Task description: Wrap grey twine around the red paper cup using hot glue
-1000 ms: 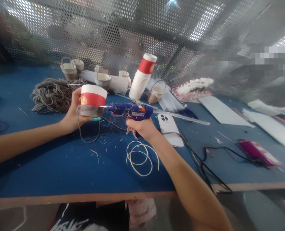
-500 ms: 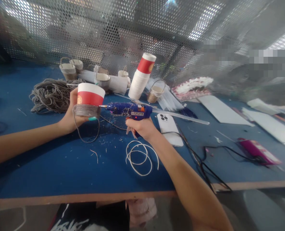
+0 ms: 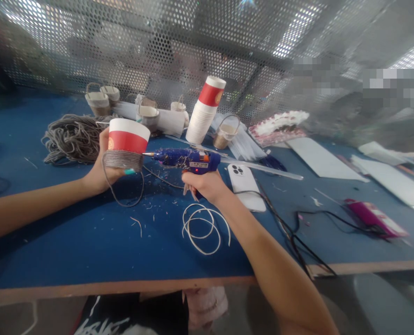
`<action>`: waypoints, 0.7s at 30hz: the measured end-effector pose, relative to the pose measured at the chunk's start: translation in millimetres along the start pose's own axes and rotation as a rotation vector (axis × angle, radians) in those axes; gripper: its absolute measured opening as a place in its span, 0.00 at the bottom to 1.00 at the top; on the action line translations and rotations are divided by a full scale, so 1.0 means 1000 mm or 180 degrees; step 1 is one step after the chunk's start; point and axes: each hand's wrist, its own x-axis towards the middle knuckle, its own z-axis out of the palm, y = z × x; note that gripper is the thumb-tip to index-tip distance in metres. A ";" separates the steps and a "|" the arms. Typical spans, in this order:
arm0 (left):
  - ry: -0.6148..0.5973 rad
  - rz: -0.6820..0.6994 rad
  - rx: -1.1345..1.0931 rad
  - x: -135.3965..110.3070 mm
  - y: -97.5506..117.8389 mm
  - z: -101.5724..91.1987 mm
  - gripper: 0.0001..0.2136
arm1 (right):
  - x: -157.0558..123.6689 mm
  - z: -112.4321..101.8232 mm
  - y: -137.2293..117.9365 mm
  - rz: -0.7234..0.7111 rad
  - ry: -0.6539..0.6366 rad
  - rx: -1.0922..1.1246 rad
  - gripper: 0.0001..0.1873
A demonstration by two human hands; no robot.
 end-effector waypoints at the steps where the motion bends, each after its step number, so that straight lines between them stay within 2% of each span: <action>1: -0.0024 -0.0005 -0.0035 0.000 0.001 0.000 0.50 | 0.000 0.000 -0.001 -0.0015 -0.0029 0.0005 0.17; 9: -0.0133 0.0036 -0.0012 0.002 0.006 0.002 0.49 | -0.002 0.000 -0.003 -0.0104 -0.0132 -0.0038 0.18; 16: -0.0139 0.0143 -0.0073 0.002 -0.001 0.003 0.48 | -0.003 -0.001 -0.003 -0.0157 -0.0190 -0.0039 0.16; 21: -0.0172 0.0371 -0.0076 0.002 -0.007 0.004 0.44 | -0.003 -0.001 0.000 -0.0004 -0.0176 -0.0084 0.17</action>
